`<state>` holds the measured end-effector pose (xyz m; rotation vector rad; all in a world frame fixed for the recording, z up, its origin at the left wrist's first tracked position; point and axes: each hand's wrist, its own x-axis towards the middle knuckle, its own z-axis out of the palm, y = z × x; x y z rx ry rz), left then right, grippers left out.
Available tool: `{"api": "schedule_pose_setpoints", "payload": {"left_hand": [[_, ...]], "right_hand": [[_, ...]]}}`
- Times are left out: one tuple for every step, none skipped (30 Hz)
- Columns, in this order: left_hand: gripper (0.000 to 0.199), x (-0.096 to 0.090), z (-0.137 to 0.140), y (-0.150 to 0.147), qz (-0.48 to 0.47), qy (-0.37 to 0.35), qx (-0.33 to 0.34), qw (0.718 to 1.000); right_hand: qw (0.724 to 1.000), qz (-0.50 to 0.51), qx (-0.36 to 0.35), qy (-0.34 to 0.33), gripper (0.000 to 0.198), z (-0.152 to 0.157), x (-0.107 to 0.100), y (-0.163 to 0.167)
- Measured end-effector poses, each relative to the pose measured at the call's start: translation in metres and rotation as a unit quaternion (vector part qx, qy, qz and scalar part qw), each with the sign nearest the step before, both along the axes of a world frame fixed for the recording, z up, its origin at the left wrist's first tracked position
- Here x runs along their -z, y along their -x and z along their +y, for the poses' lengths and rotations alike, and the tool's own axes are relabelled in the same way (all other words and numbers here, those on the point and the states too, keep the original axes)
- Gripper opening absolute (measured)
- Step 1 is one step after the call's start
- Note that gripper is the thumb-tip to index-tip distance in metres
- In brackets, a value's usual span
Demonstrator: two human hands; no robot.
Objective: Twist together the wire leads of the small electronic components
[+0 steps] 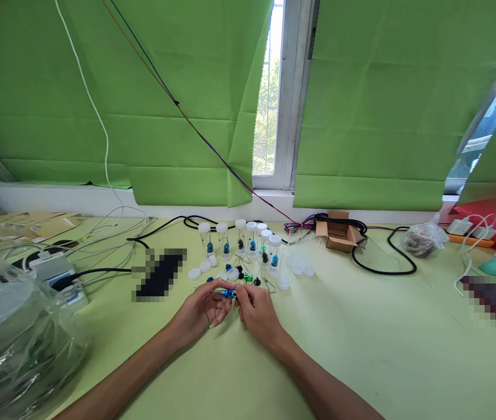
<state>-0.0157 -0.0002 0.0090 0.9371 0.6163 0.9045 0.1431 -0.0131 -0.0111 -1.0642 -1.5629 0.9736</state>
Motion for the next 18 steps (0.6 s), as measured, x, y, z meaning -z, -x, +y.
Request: {"api": "schedule_pose_setpoints", "payload": {"left_hand": [[0.036,0.0001,-0.0002,0.0001,0.001,-0.001,0.001,1.000],[0.036,0.0002,-0.0003,0.0002,0.001,-0.002,0.002,1.000],[0.035,0.0003,-0.0001,0.0003,0.000,-0.003,0.001,1.000],[0.035,0.0004,0.0003,0.0003,-0.001,-0.003,-0.001,1.000],[0.034,0.0004,0.0009,0.0002,-0.003,-0.002,-0.004,1.000],[0.034,0.0002,0.0015,0.0001,-0.005,-0.001,-0.009,1.000],[0.034,0.0000,0.0021,0.0000,-0.008,0.001,-0.014,1.000],[0.034,-0.0004,0.0027,-0.0002,-0.011,0.004,-0.020,1.000],[0.034,-0.0010,0.0031,-0.0003,-0.013,0.007,-0.026,1.000],[0.034,-0.0016,0.0033,-0.0004,-0.014,0.010,-0.032,0.999],[0.034,-0.0023,0.0033,-0.0004,-0.014,0.012,-0.037,0.999],[0.035,-0.0030,0.0030,-0.0005,-0.013,0.014,-0.039,0.999],[0.035,-0.0035,0.0026,-0.0005,-0.012,0.016,-0.040,0.999],[0.035,-0.0039,0.0020,-0.0004,-0.010,0.016,-0.038,0.999],[0.035,-0.0040,0.0015,-0.0004,-0.009,0.016,-0.036,0.999],[0.035,-0.0038,0.0011,-0.0003,-0.008,0.015,-0.034,0.999],[0.034,-0.0035,0.0009,-0.0002,-0.008,0.013,-0.032,0.999],[0.034,-0.0030,0.0008,-0.0001,-0.007,0.009,-0.031,0.999]], "right_hand": [[1.000,0.000,0.003,0.005,0.051,-0.0001,-0.0001,0.0003],[1.000,0.000,0.006,0.009,0.052,-0.0001,0.0002,0.0006],[1.000,-0.002,0.010,0.011,0.054,0.0000,0.0007,0.0008],[1.000,-0.003,0.015,0.011,0.055,0.0002,0.0014,0.0010],[1.000,-0.002,0.018,0.007,0.054,0.0004,0.0021,0.0011],[1.000,0.003,0.018,0.004,0.052,0.0005,0.0028,0.0010],[1.000,0.008,0.018,0.002,0.048,0.0006,0.0032,0.0009],[1.000,0.013,0.015,0.000,0.044,0.0005,0.0033,0.0008],[1.000,0.018,0.009,0.000,0.039,0.0003,0.0031,0.0007],[1.000,0.022,0.001,-0.001,0.035,-0.0002,0.0025,0.0006],[1.000,0.024,-0.008,-0.003,0.033,-0.0008,0.0016,0.0006],[0.999,0.026,-0.018,-0.004,0.032,-0.0014,0.0007,0.0007],[0.999,0.027,-0.026,-0.006,0.031,-0.0021,-0.0002,0.0008],[0.999,0.026,-0.032,-0.007,0.030,-0.0026,-0.0008,0.0009],[0.999,0.026,-0.035,-0.008,0.029,-0.0029,-0.0012,0.0009],[0.999,0.026,-0.037,-0.008,0.028,-0.0031,-0.0012,0.0009],[0.999,0.026,-0.039,-0.007,0.028,-0.0031,-0.0010,0.0008],[0.999,0.027,-0.040,-0.005,0.028,-0.0030,-0.0005,0.0006]]}}
